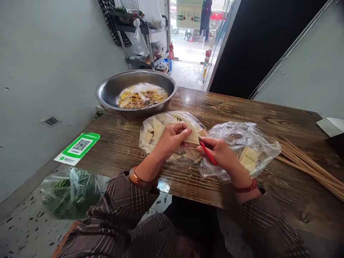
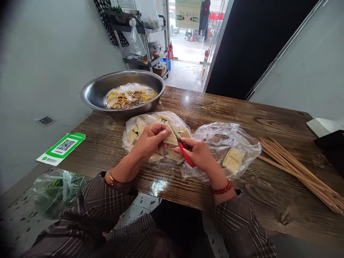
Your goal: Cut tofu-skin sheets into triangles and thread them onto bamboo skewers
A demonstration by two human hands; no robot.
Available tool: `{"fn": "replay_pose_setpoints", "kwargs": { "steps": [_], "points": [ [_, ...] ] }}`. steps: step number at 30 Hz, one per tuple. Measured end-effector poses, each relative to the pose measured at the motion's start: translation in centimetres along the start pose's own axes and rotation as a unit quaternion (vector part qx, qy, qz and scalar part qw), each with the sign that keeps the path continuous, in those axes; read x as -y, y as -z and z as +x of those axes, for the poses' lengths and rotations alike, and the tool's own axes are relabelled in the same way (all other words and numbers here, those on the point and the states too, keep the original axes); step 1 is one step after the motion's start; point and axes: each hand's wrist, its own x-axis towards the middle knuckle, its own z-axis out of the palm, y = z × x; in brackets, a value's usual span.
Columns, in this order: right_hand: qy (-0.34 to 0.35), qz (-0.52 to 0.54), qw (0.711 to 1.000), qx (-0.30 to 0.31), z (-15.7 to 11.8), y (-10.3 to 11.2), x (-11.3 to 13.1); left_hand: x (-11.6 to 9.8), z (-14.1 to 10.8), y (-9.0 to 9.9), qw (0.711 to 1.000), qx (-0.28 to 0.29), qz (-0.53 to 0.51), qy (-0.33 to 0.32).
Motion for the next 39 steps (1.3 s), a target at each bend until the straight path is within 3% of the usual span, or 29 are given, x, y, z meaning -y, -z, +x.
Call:
{"fn": "replay_pose_setpoints", "kwargs": {
  "steps": [4, 9, 11, 14, 19, 21, 26, 31, 35, 39],
  "points": [
    [-0.023, 0.072, 0.997, 0.0, 0.4, -0.3, -0.2, 0.0, 0.4, 0.3, 0.997, -0.061, 0.015, -0.04],
    [-0.043, 0.181, 0.979, -0.088, -0.1, 0.6, -0.6, 0.4, 1.2, 1.5, 0.972, -0.154, 0.117, -0.135],
    [-0.031, 0.207, 0.969, -0.13, -0.3, 1.1, -0.7, 0.8, 1.4, 1.9, 0.942, -0.165, 0.229, -0.184],
    [-0.023, 0.227, 0.96, -0.162, -0.4, 1.5, -0.7, 1.3, 1.6, 2.2, 0.871, -0.175, 0.378, -0.263],
    [-0.017, 0.236, 0.957, -0.166, -0.3, 1.7, -0.7, 1.4, 1.3, 1.7, 0.784, -0.207, 0.487, -0.325],
    [-0.022, 0.23, 0.959, -0.165, -0.3, 1.6, -0.7, 1.3, 1.1, 1.3, 0.77, -0.187, 0.508, -0.338],
    [-0.022, 0.218, 0.961, -0.169, -0.3, 1.7, -0.7, 1.2, 0.5, 0.6, 0.736, -0.066, 0.583, -0.339],
    [-0.024, 0.225, 0.959, -0.172, -0.2, 1.7, -0.8, 1.1, 0.1, 0.2, 0.708, -0.048, 0.645, -0.283],
    [-0.024, 0.236, 0.957, -0.169, -0.3, 1.7, -0.8, 1.2, 0.1, 0.0, 0.709, -0.033, 0.655, -0.259],
    [-0.023, 0.236, 0.957, -0.168, -0.3, 1.6, -0.6, 1.5, 0.2, -0.1, 0.738, -0.004, 0.628, -0.249]
  ]
}}
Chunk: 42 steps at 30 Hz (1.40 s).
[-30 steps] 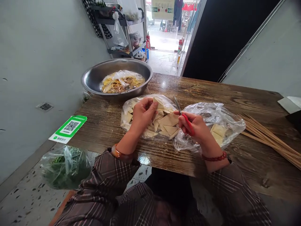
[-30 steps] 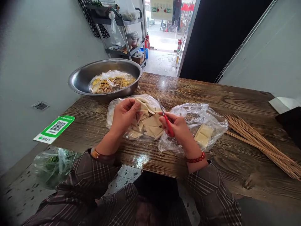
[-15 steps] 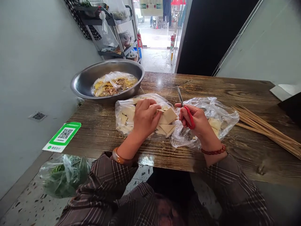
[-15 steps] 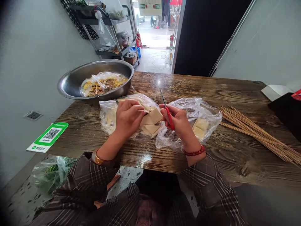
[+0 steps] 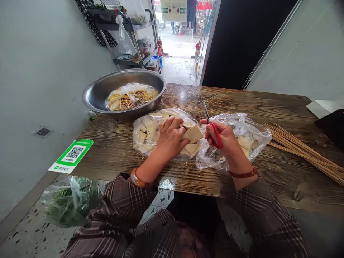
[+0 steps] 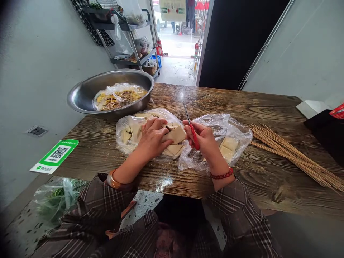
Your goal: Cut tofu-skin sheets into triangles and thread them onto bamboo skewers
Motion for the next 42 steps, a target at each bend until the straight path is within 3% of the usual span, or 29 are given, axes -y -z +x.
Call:
{"fn": "replay_pose_setpoints", "kwargs": {
  "steps": [4, 8, 12, 21, 24, 28, 33, 38, 42],
  "points": [
    [0.002, 0.005, 1.0, -0.004, 0.1, 0.0, -0.1, 0.0, 0.2, -0.1, 0.996, -0.029, -0.088, 0.004],
    [-0.007, 0.013, 1.0, -0.014, 0.2, 0.0, -0.1, 0.2, 0.4, 0.2, 0.98, -0.152, -0.13, -0.013],
    [-0.044, 0.043, 0.998, 0.014, 0.0, -0.3, 0.0, 0.3, 0.2, 0.2, 0.96, -0.256, -0.092, -0.06],
    [-0.084, 0.071, 0.991, 0.073, -0.2, -1.2, -0.3, -0.4, -0.1, 0.4, 0.94, -0.318, -0.065, -0.105],
    [-0.093, 0.118, 0.985, 0.089, -0.3, -1.2, 0.0, -0.5, -0.2, 0.4, 0.943, -0.308, -0.063, -0.108],
    [-0.071, 0.145, 0.986, 0.046, -0.5, -1.0, 0.5, -0.5, -0.1, 0.3, 0.946, -0.286, -0.089, -0.123],
    [-0.01, 0.104, 0.994, 0.03, -0.6, -0.5, 0.7, -0.7, 0.1, 0.4, 0.945, -0.221, -0.205, -0.128],
    [0.043, 0.055, 0.996, 0.047, -1.0, 0.0, 1.2, -0.8, 0.0, 0.9, 0.906, -0.094, -0.405, -0.074],
    [0.045, 0.063, 0.994, 0.081, -1.8, 0.1, 1.9, -0.8, -0.3, 1.2, 0.85, -0.003, -0.525, -0.032]
  ]
}}
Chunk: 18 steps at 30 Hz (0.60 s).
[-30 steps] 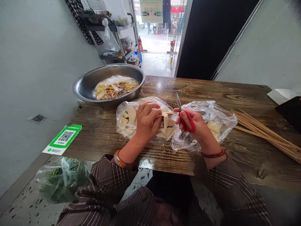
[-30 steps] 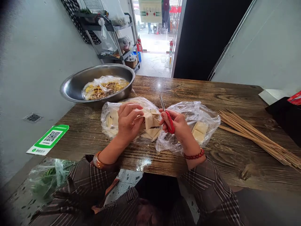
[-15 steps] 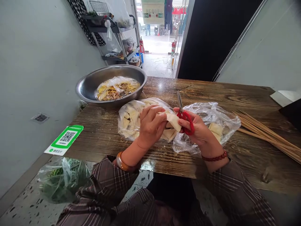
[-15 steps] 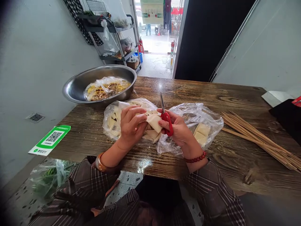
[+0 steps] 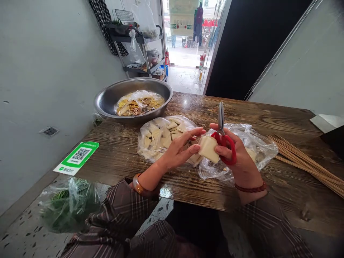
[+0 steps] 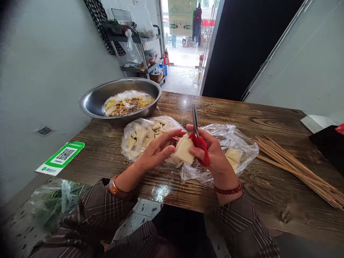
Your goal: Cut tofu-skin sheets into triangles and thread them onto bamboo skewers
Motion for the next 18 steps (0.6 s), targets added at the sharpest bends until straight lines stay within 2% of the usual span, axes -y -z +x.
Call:
{"fn": "replay_pose_setpoints", "kwargs": {
  "steps": [4, 10, 14, 18],
  "points": [
    [-0.004, 0.002, 1.0, 0.02, -0.5, -0.1, 0.5, -0.1, 0.0, 0.1, 0.992, 0.05, -0.077, 0.083],
    [0.014, -0.03, 0.999, -0.021, 0.3, 0.8, -0.1, -0.6, 0.2, 0.6, 0.969, 0.037, -0.141, 0.2],
    [0.024, -0.038, 0.998, -0.041, 0.8, 1.0, -0.8, -0.8, 0.2, 0.5, 0.962, 0.058, -0.155, 0.216],
    [0.023, -0.06, 0.996, -0.063, 1.1, 0.8, -1.4, -0.4, 0.2, 0.2, 0.954, 0.005, -0.196, 0.225]
  ]
}}
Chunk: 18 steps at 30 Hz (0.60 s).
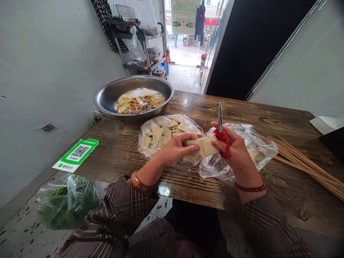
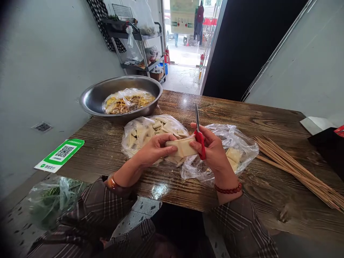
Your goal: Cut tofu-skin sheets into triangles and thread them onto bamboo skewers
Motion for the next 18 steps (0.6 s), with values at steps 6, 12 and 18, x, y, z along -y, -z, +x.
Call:
{"fn": "replay_pose_setpoints", "kwargs": {
  "steps": [6, 12, 18],
  "points": [
    [0.019, -0.083, 0.996, -0.027, 0.1, -0.1, -0.2, 0.4, 0.6, 0.6, 0.978, -0.14, -0.155, -0.018],
    [0.022, -0.139, 0.986, 0.092, -0.3, 0.4, 0.2, -0.4, 0.8, 1.6, 0.95, -0.223, -0.206, -0.074],
    [-0.014, -0.232, 0.956, 0.181, -0.4, 0.7, -0.1, -0.4, 0.8, 1.7, 0.943, -0.241, -0.203, -0.108]
  ]
}}
